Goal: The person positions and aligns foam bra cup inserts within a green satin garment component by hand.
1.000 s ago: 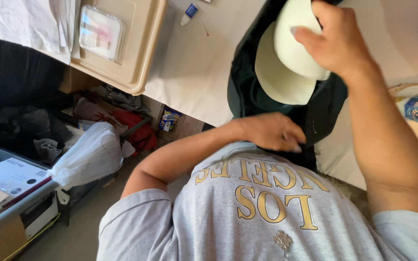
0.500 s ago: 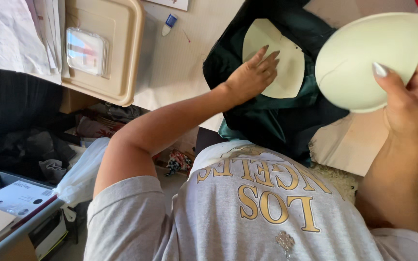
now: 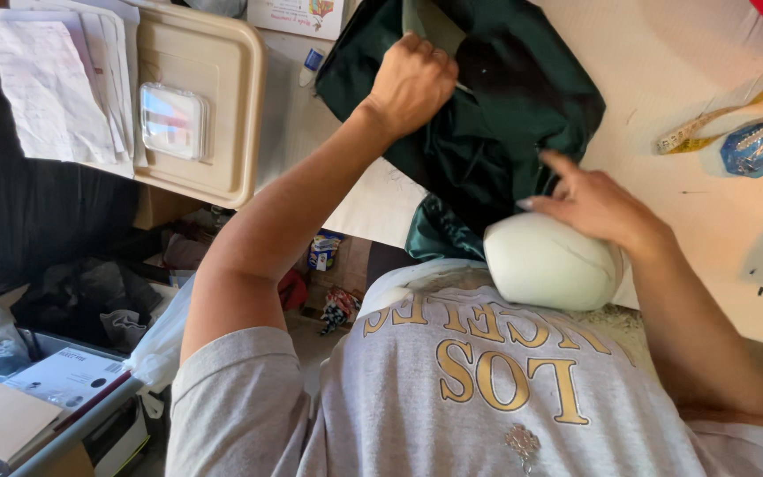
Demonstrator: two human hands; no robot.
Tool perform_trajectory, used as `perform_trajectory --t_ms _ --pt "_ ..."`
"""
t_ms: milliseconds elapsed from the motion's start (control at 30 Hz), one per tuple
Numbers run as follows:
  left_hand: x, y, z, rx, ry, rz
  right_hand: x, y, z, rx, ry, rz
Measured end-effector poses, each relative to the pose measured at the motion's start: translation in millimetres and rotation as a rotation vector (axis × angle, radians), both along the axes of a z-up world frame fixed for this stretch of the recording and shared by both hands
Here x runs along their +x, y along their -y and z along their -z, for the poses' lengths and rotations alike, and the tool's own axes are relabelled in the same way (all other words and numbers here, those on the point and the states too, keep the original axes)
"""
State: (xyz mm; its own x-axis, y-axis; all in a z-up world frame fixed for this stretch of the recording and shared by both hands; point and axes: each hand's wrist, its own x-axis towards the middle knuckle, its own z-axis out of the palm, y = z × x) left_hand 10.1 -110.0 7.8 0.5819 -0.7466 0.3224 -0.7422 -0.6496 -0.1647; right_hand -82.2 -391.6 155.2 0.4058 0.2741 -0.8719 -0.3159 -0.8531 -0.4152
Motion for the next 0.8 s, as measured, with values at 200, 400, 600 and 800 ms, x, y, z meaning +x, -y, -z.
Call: perform_trajectory --t_ms 200,400,600,800 --pt "-53.4 -18.0 43.0 0.816 -0.69 -0.491 71.9 41.7 67.2 -0.428 0.665 -0.036" --pt "11.8 17.8 15.8 0.344 -0.989 -0.516 66.1 -13.8 4.3 -0.427 0.031 -0.116" --pt "92.1 35.2 134.1 -0.589 -0.837 -0.267 -0.1 4.1 103.1 -0.353 0.04 -0.124" --pt "104.1 23.4 56.3 -0.116 -1.101 -0.036 29.6 136.4 71.1 -0.641 0.237 -0.149"
